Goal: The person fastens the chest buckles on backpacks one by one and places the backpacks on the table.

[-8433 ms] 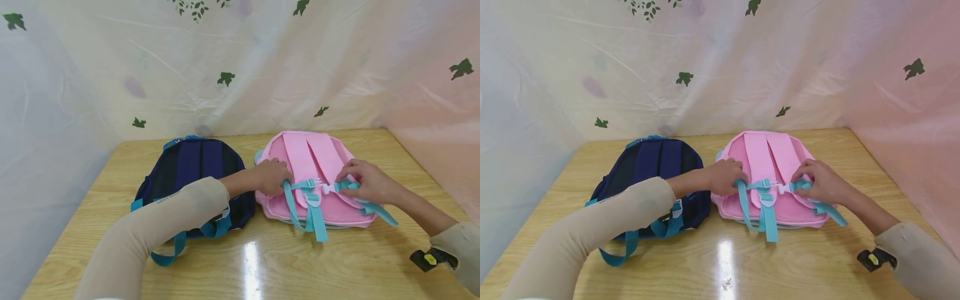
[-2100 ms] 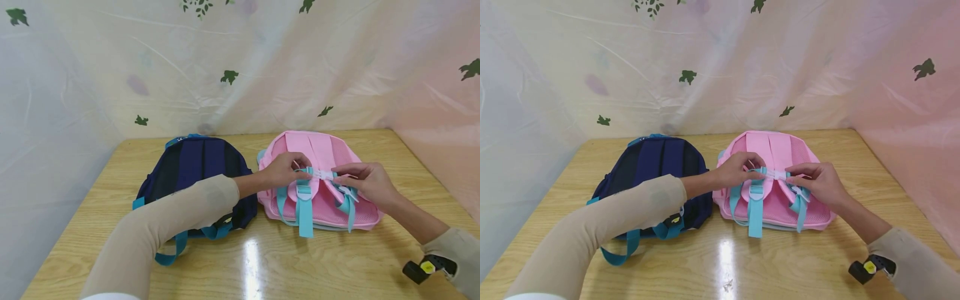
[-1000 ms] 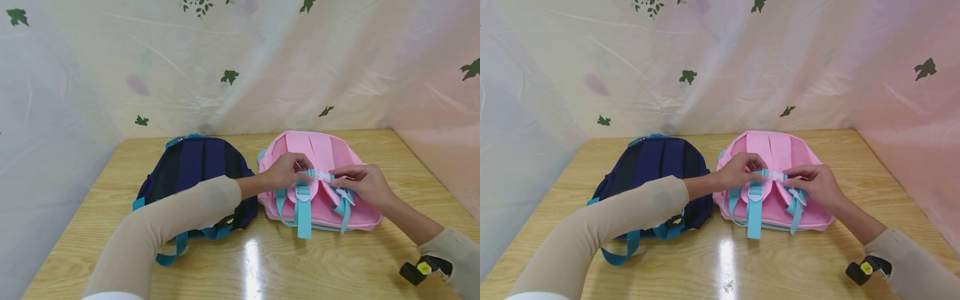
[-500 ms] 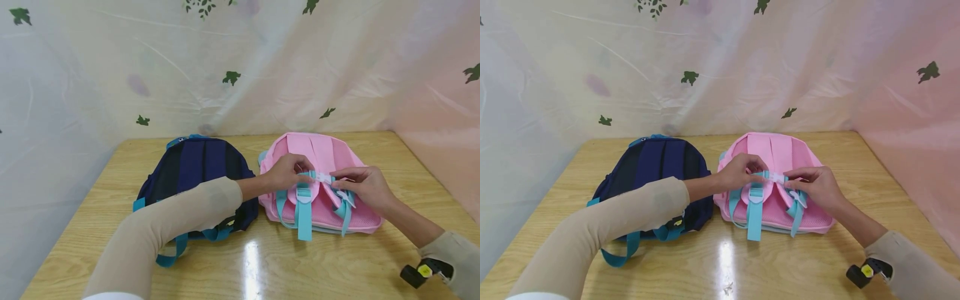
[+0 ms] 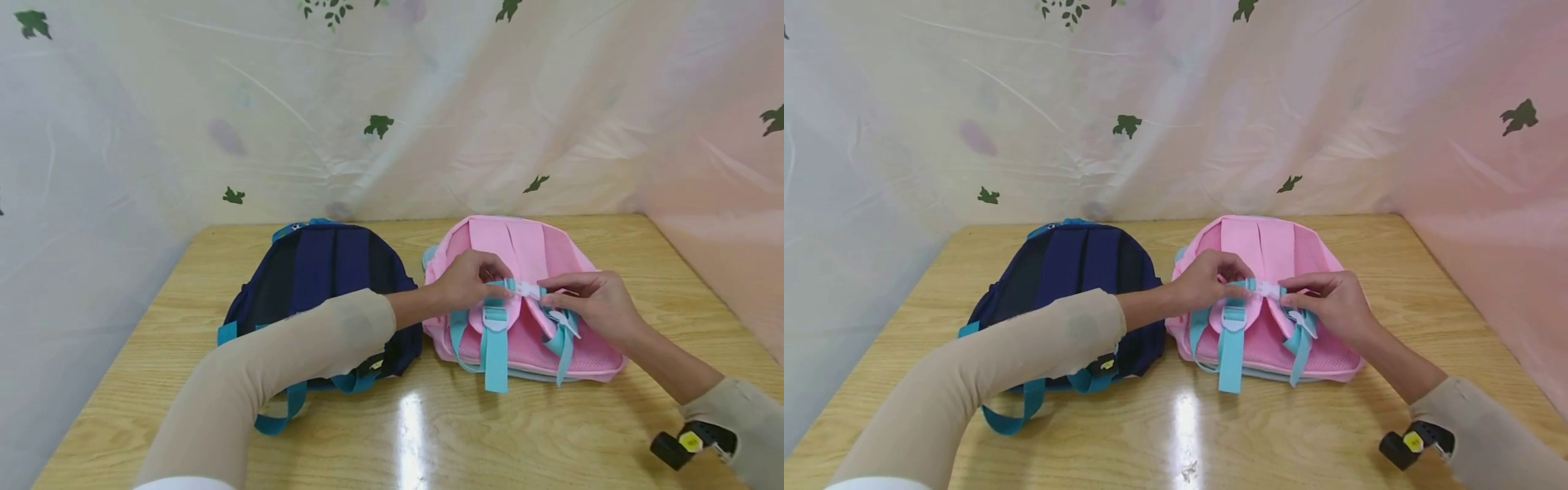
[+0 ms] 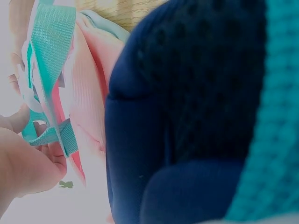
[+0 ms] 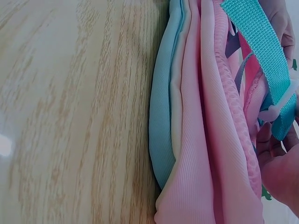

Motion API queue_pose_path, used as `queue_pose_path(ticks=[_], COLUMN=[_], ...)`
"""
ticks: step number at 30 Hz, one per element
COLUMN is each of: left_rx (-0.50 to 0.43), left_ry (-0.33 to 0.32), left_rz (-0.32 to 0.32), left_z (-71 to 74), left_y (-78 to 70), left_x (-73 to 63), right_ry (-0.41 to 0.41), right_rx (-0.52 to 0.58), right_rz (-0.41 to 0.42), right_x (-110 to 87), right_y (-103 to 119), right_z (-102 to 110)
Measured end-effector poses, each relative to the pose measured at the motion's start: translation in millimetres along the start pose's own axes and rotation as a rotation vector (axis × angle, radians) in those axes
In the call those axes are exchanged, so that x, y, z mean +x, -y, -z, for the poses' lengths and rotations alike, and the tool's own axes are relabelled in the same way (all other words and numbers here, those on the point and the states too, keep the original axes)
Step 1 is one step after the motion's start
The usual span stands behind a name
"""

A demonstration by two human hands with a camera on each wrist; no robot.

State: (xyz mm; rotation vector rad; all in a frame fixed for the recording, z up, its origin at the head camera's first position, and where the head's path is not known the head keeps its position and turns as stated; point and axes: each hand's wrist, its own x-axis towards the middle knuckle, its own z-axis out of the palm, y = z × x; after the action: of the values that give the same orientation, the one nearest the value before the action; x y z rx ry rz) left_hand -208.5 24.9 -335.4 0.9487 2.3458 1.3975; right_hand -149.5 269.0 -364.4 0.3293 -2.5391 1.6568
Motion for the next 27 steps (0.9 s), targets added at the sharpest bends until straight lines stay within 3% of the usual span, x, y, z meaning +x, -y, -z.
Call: queue_pose_path(ticks=[27], left_rx=[-0.010], left_ry=[-0.043], left_rz=[0.029], left_z=[-4.1], left_y=[-2.5], left_x=[-1.1], right_ry=[0.007], right_rx=[-0.019], right_rz=[0.024], right_x=[0.1], right_y=[0.3], right_z=[-0.6])
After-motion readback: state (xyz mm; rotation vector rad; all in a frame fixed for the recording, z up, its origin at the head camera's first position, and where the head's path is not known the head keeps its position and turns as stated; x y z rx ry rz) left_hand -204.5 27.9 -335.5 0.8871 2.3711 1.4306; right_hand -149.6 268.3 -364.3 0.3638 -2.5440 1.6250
